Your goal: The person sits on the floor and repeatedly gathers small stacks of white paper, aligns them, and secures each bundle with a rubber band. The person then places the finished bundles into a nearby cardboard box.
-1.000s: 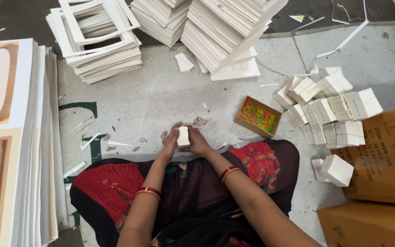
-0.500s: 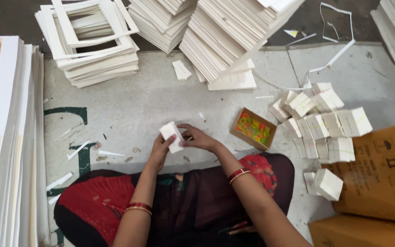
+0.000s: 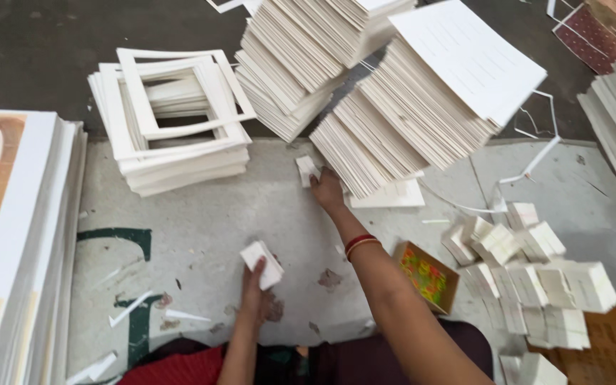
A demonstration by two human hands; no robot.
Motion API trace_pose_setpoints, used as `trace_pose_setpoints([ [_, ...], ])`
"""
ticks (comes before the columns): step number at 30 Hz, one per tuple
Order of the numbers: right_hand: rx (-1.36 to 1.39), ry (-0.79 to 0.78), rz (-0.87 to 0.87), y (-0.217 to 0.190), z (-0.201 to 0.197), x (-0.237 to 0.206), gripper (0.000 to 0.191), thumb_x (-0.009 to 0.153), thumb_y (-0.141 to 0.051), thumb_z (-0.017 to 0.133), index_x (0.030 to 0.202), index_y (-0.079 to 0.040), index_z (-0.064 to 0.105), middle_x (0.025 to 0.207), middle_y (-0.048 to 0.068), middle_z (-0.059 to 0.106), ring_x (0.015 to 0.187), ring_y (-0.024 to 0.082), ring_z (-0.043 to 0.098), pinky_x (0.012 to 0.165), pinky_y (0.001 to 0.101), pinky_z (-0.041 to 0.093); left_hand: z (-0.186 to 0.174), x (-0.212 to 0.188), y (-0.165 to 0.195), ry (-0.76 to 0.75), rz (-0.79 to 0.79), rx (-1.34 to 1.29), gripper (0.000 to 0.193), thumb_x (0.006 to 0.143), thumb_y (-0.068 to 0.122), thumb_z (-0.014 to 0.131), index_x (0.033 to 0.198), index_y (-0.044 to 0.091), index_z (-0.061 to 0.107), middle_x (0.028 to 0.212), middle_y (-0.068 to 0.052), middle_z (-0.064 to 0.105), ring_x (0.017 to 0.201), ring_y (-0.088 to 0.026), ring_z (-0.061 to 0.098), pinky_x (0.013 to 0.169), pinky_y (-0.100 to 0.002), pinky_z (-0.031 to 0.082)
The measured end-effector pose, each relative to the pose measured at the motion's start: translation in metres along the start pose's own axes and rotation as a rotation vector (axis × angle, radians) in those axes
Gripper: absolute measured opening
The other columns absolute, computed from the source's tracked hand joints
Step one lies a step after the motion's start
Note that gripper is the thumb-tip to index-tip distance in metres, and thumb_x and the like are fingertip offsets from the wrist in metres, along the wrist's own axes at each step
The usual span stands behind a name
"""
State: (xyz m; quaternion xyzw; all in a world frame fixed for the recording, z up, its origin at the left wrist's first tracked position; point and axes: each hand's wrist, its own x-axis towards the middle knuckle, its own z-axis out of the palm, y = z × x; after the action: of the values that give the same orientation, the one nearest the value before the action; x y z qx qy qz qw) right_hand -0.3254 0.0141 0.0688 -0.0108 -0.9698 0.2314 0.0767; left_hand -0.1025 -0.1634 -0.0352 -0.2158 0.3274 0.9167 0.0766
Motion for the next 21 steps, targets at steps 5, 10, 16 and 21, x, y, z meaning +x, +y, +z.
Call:
trace_pose_setpoints([
  [5,-0.135,-0.045,0.152,-0.024,0.029,0.037,0.043,0.102,-0.033,0.059,0.125,0.004,0.058,0.127,0.030,0.059,0.117,0.048,0.058,0.101,0.0541,0.048,0.014,0.008,0.012,0.013,-0.067,0.154,0.072,0.088,0.030,0.069,0.150,0.009,0.041,0.128,-0.010,0.066,0.114,-0.024,0.064,0.095,-0.040,0.052],
  [10,-0.268,-0.035,0.301,-0.034,0.048,0.045,0.067,0.090,-0.036,0.071,0.136,0.006,0.049,0.141,0.024,0.051,0.125,0.044,0.054,0.098,0.0519,0.049,0.018,0.004,0.025,0.029,-0.030,0.171,0.074,0.089,0.035,0.069,0.151,0.006,0.040,0.129,-0.011,0.065,0.114,-0.024,0.064,0.096,-0.038,0.052],
  [16,-0.042,-0.192,0.590,-0.030,0.047,0.056,0.076,0.078,-0.036,0.084,0.137,0.001,0.054,0.136,0.020,0.059,0.127,0.035,0.059,0.105,0.0450,0.050,0.010,0.010,0.021,0.061,-0.027,0.132,0.067,0.092,0.037,0.066,0.146,0.004,0.045,0.126,-0.011,0.066,0.111,-0.023,0.065,0.094,-0.038,0.054],
  [21,-0.173,-0.202,0.398,-0.041,0.049,0.031,0.057,0.077,-0.033,0.084,0.123,-0.003,0.064,0.121,0.018,0.065,0.119,0.035,0.060,0.102,0.0458,0.047,0.002,0.014,0.014,0.039,0.031,0.005,0.059,0.094,0.031,0.066,0.142,0.002,0.049,0.121,-0.011,0.067,0.109,-0.023,0.065,0.093,-0.039,0.054],
])
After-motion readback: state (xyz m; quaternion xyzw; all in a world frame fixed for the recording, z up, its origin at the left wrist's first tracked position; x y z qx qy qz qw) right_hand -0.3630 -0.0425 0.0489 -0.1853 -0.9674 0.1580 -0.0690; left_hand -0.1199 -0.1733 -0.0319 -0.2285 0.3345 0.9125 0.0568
